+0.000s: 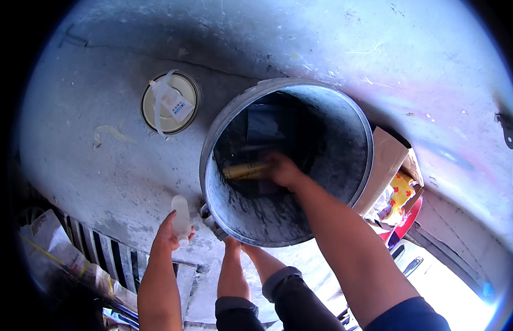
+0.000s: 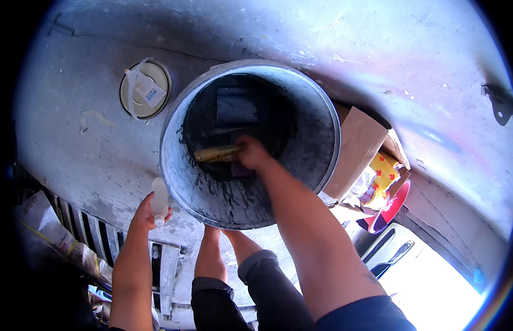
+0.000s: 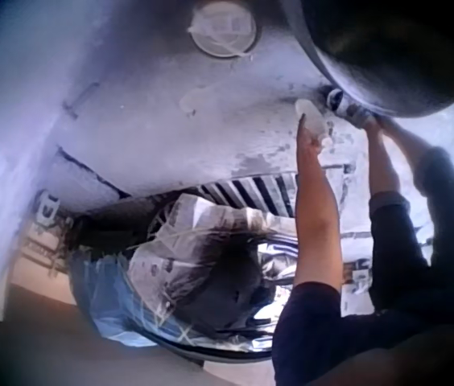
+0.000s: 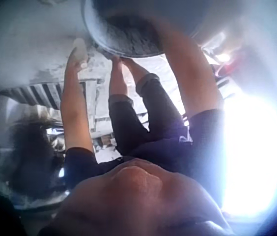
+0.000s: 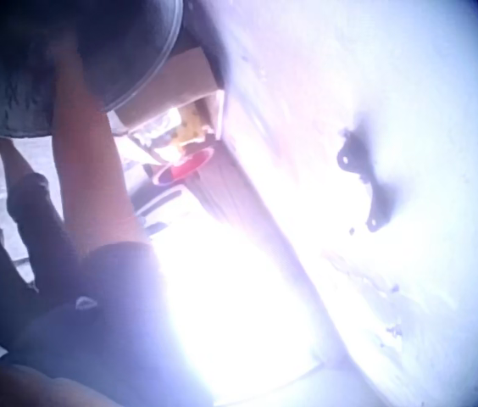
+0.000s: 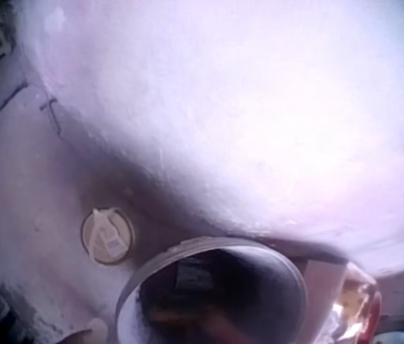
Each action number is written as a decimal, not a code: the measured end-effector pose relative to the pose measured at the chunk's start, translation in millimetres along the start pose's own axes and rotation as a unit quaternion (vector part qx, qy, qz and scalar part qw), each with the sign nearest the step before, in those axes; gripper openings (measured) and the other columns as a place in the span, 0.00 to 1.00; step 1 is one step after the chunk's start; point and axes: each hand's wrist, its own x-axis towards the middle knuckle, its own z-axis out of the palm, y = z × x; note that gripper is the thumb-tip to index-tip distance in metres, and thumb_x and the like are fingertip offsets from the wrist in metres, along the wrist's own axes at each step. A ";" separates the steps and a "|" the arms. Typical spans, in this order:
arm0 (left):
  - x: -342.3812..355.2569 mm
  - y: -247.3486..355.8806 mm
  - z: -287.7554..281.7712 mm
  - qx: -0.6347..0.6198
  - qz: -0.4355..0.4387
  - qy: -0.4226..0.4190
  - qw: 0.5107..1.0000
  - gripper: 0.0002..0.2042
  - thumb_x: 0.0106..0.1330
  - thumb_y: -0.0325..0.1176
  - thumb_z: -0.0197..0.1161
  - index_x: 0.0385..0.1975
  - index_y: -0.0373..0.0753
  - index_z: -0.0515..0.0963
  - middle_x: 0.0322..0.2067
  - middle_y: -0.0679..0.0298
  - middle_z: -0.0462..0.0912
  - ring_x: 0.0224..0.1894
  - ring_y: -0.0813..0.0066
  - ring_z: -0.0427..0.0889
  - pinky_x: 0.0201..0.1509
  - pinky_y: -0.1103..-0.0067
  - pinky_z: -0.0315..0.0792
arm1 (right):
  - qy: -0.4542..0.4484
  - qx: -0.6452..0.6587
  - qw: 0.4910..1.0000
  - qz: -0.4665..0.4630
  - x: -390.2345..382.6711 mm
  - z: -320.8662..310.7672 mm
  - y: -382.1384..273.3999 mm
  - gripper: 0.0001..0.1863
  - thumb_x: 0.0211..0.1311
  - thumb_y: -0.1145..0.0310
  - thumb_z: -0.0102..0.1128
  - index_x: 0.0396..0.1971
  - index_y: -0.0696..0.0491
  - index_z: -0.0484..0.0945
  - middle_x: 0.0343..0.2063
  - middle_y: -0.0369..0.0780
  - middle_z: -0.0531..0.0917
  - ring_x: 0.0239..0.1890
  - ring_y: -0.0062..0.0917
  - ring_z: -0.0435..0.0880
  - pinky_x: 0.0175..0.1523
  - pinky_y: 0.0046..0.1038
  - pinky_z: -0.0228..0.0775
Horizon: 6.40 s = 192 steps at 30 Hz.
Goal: The person sands a black car part, likely a bumper, using a sanding block and water. They repeatedly rub the surface with the block while holding a water bottle, occasionally dipping the block into a bucket of water to clean it. The person also wipes the surface with their hand to check the finish.
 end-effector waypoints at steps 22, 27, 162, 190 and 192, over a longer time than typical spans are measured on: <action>-188.7 -34.3 127.3 0.285 0.561 0.081 0.773 0.18 0.69 0.33 0.62 0.55 0.33 0.73 0.44 0.57 0.82 0.46 0.73 0.80 0.53 0.76 0.73 | -0.005 0.645 0.748 0.156 -112.7 -69.6 -83.2 0.26 0.62 0.86 0.50 0.61 0.60 0.61 0.56 0.51 0.71 0.53 0.42 0.78 0.57 0.42 0.78; -229.4 -78.2 241.5 0.333 0.580 -0.011 0.743 0.17 0.70 0.33 0.61 0.55 0.33 0.71 0.44 0.59 0.81 0.45 0.77 0.80 0.53 0.80 0.74 | -0.070 0.757 0.642 0.100 -153.0 -66.5 -112.5 0.27 0.62 0.87 0.48 0.62 0.61 0.60 0.57 0.53 0.71 0.57 0.42 0.77 0.58 0.45 0.77; -241.8 -50.3 283.9 0.481 0.305 -0.006 0.822 0.11 0.66 0.35 0.67 0.36 0.33 0.79 0.26 0.65 0.80 0.25 0.83 0.76 0.30 0.84 0.71 | 0.010 0.670 0.741 0.046 -143.5 -88.6 -105.1 0.11 0.63 0.73 0.64 0.43 0.59 0.77 0.32 0.36 0.83 0.32 0.20 0.82 0.39 0.22 0.75; -213.6 -77.8 266.6 0.348 0.399 -0.076 0.845 0.17 0.74 0.42 0.56 0.42 0.31 0.79 0.35 0.58 0.86 0.36 0.74 0.84 0.44 0.76 0.77 | 0.049 0.691 0.708 0.139 -127.1 -56.9 -127.9 0.13 0.61 0.73 0.67 0.43 0.58 0.74 0.30 0.40 0.82 0.30 0.26 0.83 0.37 0.29 0.77; -218.2 -76.7 264.9 0.365 0.396 -0.062 0.840 0.18 0.74 0.42 0.55 0.42 0.30 0.79 0.36 0.56 0.86 0.37 0.72 0.85 0.45 0.75 0.78 | 0.055 0.744 0.650 0.145 -101.8 -35.7 -102.3 0.13 0.64 0.70 0.63 0.45 0.58 0.77 0.35 0.42 0.84 0.37 0.27 0.85 0.39 0.29 0.76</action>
